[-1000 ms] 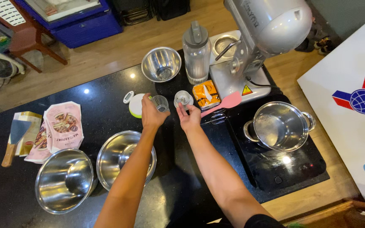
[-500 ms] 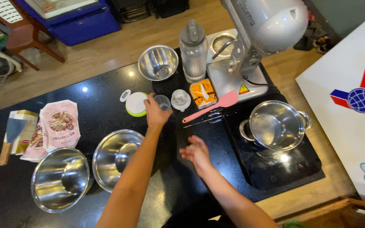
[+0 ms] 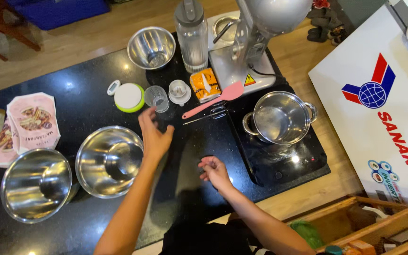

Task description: The person arranges stainless steel bowls and utensils on a countertop, then uses a scraper to cut and transfer portions of mascarpone cheese from a pouch into a bowl. They also wipe the inside of a bowl with a paper towel.

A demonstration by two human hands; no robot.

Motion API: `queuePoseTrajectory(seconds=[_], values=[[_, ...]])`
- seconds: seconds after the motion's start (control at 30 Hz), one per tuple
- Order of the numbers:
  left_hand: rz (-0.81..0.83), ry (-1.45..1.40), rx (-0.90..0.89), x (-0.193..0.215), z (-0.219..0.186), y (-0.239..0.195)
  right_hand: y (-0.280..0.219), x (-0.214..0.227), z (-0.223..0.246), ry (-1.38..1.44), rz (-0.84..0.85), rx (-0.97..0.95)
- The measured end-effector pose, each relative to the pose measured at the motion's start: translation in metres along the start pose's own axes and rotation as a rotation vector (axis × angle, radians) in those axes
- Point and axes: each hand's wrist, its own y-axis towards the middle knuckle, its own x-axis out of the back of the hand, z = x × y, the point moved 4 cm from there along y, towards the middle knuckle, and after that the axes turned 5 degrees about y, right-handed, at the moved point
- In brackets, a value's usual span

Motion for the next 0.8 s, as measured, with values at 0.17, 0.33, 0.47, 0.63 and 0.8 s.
queuePoseTrajectory(seconds=[0.17,0.33,0.47,0.63,0.8], values=[[-0.060,-0.226,0.127,0.034,-0.015,-0.068,0.001,0.005,0.011,-0.071,-0.044,0.050],[-0.280,-0.013,0.114,0.098,0.001,-0.087,0.020,-0.033,0.050,-0.233,0.006,0.174],[-0.375,0.433,0.178,0.150,0.043,-0.099,0.100,-0.083,0.123,-0.245,0.201,0.716],[-0.427,0.775,0.274,0.197,0.092,-0.108,0.264,-0.132,0.193,-0.496,0.035,0.493],[-0.273,0.708,0.394,0.202,0.120,-0.121,0.355,-0.163,0.233,-0.975,-0.133,0.696]])
